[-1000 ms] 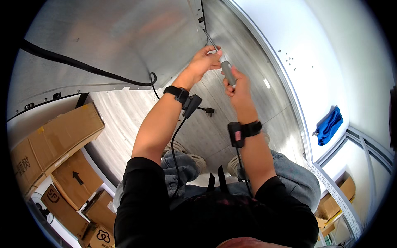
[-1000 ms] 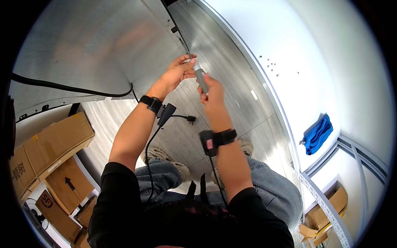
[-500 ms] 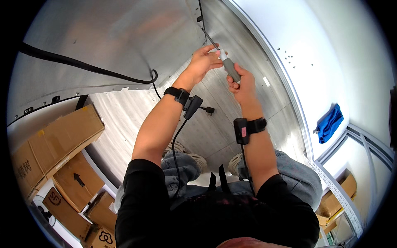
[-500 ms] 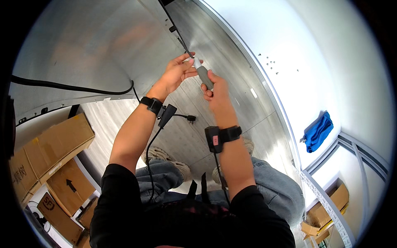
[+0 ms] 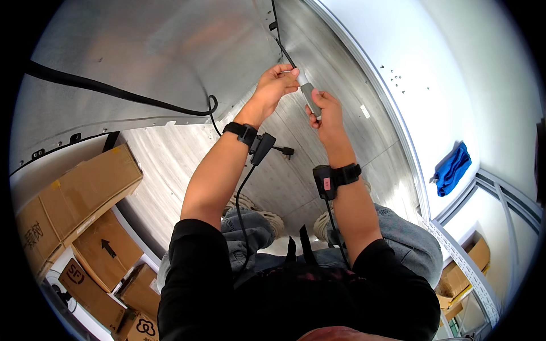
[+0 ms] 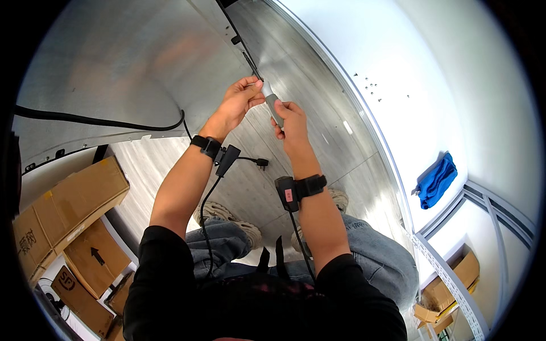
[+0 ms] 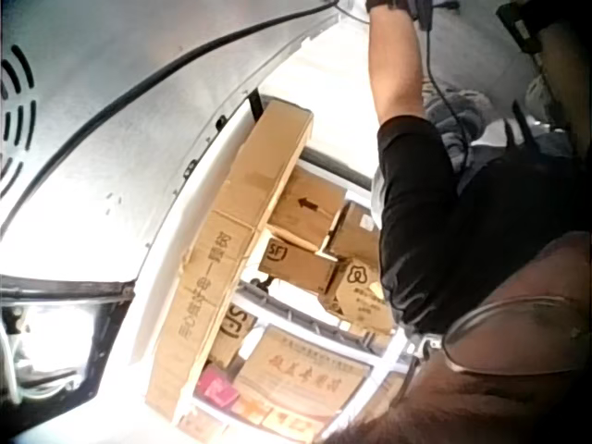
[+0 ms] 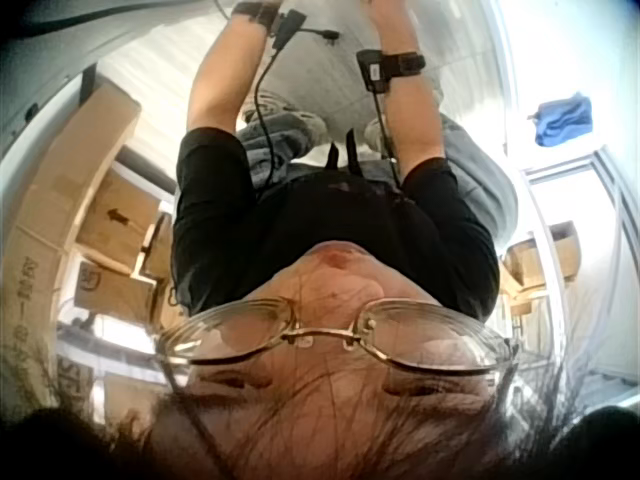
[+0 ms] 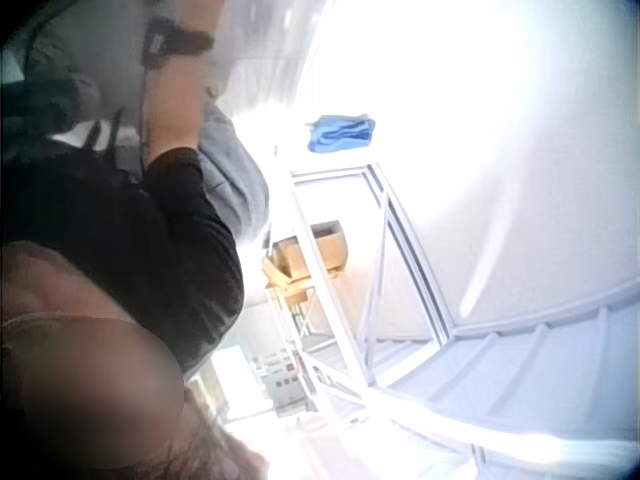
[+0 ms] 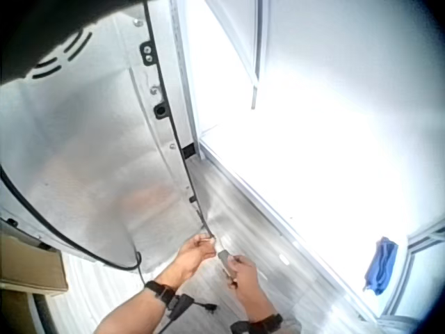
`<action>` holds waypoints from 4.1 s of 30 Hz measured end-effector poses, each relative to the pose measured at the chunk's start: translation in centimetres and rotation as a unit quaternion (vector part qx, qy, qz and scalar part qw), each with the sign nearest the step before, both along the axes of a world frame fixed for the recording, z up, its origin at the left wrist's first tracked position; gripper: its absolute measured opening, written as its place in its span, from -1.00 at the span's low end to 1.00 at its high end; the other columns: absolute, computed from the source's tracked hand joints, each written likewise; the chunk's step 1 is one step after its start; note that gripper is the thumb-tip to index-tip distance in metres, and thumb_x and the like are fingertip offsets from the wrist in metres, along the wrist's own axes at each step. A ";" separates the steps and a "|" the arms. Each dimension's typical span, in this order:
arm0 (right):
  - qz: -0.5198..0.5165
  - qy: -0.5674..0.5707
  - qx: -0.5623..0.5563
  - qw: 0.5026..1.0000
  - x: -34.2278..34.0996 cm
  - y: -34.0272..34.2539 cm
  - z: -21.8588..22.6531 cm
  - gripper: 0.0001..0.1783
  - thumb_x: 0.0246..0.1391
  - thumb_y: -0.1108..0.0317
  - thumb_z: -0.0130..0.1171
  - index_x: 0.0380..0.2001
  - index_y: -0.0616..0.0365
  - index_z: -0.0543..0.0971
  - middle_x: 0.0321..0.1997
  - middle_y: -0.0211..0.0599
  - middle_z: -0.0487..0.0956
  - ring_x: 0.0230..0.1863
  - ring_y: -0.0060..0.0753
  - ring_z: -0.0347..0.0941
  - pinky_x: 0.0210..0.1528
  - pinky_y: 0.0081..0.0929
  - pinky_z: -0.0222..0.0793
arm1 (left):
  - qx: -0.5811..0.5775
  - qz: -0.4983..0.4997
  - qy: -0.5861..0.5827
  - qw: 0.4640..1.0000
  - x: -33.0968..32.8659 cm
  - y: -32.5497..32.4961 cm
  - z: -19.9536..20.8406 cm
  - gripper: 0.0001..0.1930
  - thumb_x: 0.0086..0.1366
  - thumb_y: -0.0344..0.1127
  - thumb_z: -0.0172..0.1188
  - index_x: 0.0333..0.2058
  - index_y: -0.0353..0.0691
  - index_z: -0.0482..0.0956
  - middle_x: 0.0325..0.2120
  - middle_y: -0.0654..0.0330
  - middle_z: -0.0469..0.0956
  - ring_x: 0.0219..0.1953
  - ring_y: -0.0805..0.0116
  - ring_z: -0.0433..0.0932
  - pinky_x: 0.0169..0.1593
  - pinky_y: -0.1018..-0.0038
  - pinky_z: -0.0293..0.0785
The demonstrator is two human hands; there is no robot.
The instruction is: The person uses a manual screwdriver to fasten screws into the back panel of a white appliance. They repeatedly pick up screws, align them with holes, and turn the screwdriver to secure the panel.
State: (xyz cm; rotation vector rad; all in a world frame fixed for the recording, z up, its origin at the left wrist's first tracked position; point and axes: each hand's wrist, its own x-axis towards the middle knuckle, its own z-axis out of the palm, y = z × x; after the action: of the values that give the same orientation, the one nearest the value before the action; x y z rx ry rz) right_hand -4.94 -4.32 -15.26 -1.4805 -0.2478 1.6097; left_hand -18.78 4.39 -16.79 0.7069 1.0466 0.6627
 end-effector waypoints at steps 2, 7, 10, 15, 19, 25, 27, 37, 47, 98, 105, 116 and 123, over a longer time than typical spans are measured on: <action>0.006 0.015 0.003 1.000 0.1 -0.1 0.1 -0.70 0.13 0.11 0.12 -0.34 0.14 0.43 -0.62 -0.37 0.43 -0.76 -0.65 0.20 -0.72 -0.64 0.07 | -0.013 -0.009 -0.040 0.999 -0.3 0.0 -0.1 -0.67 0.27 -0.38 0.13 -0.03 -0.34 0.37 -0.29 0.15 0.50 -0.29 0.36 0.53 -0.10 0.44 0.50; 0.075 -0.110 0.036 0.991 1.4 -0.4 0.4 -0.64 0.11 0.09 0.14 -0.31 0.20 0.42 -0.61 -0.36 0.46 -0.74 -0.63 0.24 -0.69 -0.61 0.16 | -0.004 -0.052 -0.012 0.999 0.2 -0.3 0.8 -0.65 0.30 -0.38 0.07 0.05 -0.28 0.34 -0.17 0.15 0.54 -0.24 0.42 0.55 -0.12 0.51 0.52; 0.062 -0.112 0.054 0.990 2.8 -1.8 -1.4 -0.64 0.10 0.11 0.16 -0.28 0.21 0.42 -0.56 -0.35 0.49 -0.70 -0.61 0.30 -0.66 -0.61 0.21 | 0.011 -0.100 0.065 0.993 1.4 -0.7 1.2 -0.64 0.31 -0.37 0.06 0.07 -0.26 0.34 -0.12 0.13 0.54 -0.19 0.41 0.54 -0.10 0.49 0.49; -0.006 -0.085 0.079 0.993 5.0 -3.3 -0.9 -0.70 0.07 0.23 0.20 -0.23 0.19 0.44 -0.51 -0.35 0.51 -0.66 -0.61 0.34 -0.62 -0.61 0.26 | 0.061 -0.145 0.061 0.986 4.8 -0.8 2.0 -0.66 0.30 -0.35 0.05 0.05 -0.22 0.40 -0.17 0.23 0.54 -0.17 0.46 0.51 -0.10 0.52 0.42; -0.077 -0.131 0.139 0.979 9.4 -4.5 -0.1 -0.72 0.05 0.34 0.19 -0.17 0.16 0.45 -0.49 -0.37 0.51 -0.65 -0.63 0.33 -0.59 -0.62 0.27 | 0.118 -0.183 0.040 0.975 10.0 0.2 1.9 -0.72 0.25 -0.37 0.08 -0.05 -0.24 0.50 -0.25 0.27 0.55 -0.24 0.48 0.50 -0.13 0.55 0.42; -0.220 -0.197 0.123 0.947 14.6 -7.0 1.3 -0.74 0.07 0.39 0.18 -0.15 0.15 0.46 -0.53 -0.38 0.51 -0.67 -0.66 0.29 -0.64 -0.66 0.20 | 0.360 -0.171 0.248 0.883 18.9 1.7 -1.0 -0.72 0.12 -0.33 0.28 -0.18 -0.29 0.55 -0.36 0.21 0.55 -0.33 0.44 0.50 -0.25 0.51 0.45; -0.257 -0.187 0.130 0.939 15.6 -7.4 1.4 -0.76 0.09 0.39 0.16 -0.16 0.17 0.46 -0.55 -0.37 0.51 -0.67 -0.67 0.28 -0.65 -0.67 0.20 | 0.407 -0.170 0.297 0.847 20.6 1.7 -1.5 -0.72 0.10 -0.32 0.30 -0.20 -0.26 0.56 -0.39 0.19 0.54 -0.37 0.40 0.50 -0.27 0.48 0.45; -0.262 -0.169 0.136 0.940 17.1 -6.9 1.3 -0.74 0.07 0.40 0.18 -0.14 0.17 0.46 -0.52 -0.38 0.51 -0.64 -0.69 0.28 -0.63 -0.68 0.22 | 0.455 -0.151 0.369 0.797 23.4 2.0 -2.6 -0.90 0.08 -0.35 0.27 -0.44 -0.24 0.60 -0.45 0.17 0.48 -0.40 0.28 0.50 -0.29 0.39 0.44; -0.171 -0.155 0.175 0.957 16.3 -6.0 2.8 -0.73 -0.05 0.52 0.19 -0.20 0.18 0.54 -0.44 -0.38 0.55 -0.59 -0.67 0.32 -0.56 -0.67 0.23 | 0.186 -0.180 0.063 0.964 17.1 1.7 2.3 -0.94 0.28 -0.45 0.08 -0.30 -0.28 0.49 -0.33 0.13 0.60 -0.34 0.41 0.58 -0.25 0.55 0.46; 0.388 -0.241 0.408 0.790 -10.5 -2.1 13.4 -0.74 -0.21 0.52 0.22 -0.32 0.24 0.57 -0.47 -0.32 0.56 -0.47 -0.49 0.45 -0.41 -0.56 0.31 | 0.035 0.255 0.122 0.958 -25.1 -15.4 14.4 -0.89 0.27 -0.52 0.06 -0.23 -0.35 0.50 -0.29 0.05 0.59 -0.24 0.30 0.62 -0.13 0.49 0.60; 0.383 -0.231 0.340 0.827 -10.1 -2.9 12.1 -0.77 -0.20 0.52 0.21 -0.35 0.22 0.54 -0.50 -0.39 0.51 -0.47 -0.58 0.41 -0.44 -0.56 0.29 | 0.043 0.189 0.097 0.976 -25.0 -12.8 12.7 -0.89 0.25 -0.53 0.11 -0.24 -0.35 0.51 -0.28 0.05 0.59 -0.22 0.28 0.62 -0.14 0.52 0.61; 0.312 -0.053 0.219 0.923 -9.2 -6.3 6.7 -0.69 -0.08 0.51 0.17 -0.19 0.23 0.44 -0.36 -0.43 0.50 -0.39 -0.67 0.35 -0.34 -0.66 0.24 | -0.018 0.149 -0.213 0.966 -23.6 -9.9 7.9 -0.88 0.34 -0.40 0.01 -0.21 -0.22 0.50 -0.21 0.10 0.55 -0.16 0.25 0.59 -0.09 0.43 0.56; 0.209 -0.119 0.326 0.914 -14.8 -9.8 3.5 -0.66 -0.06 0.53 0.21 -0.16 0.24 0.42 -0.34 -0.41 0.48 -0.32 -0.65 0.36 -0.25 -0.65 0.26 | -0.013 0.178 -0.179 0.968 -23.1 -9.3 6.6 -0.72 0.36 -0.16 -0.02 -0.06 -0.17 0.43 -0.10 0.18 0.52 -0.01 0.18 0.50 0.02 0.30 0.44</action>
State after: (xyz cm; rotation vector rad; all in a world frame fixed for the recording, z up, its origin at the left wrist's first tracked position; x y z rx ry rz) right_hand -19.76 -14.14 -11.81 -1.1230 -1.1899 1.4437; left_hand -41.88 -4.94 -10.19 0.3565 0.8476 1.0425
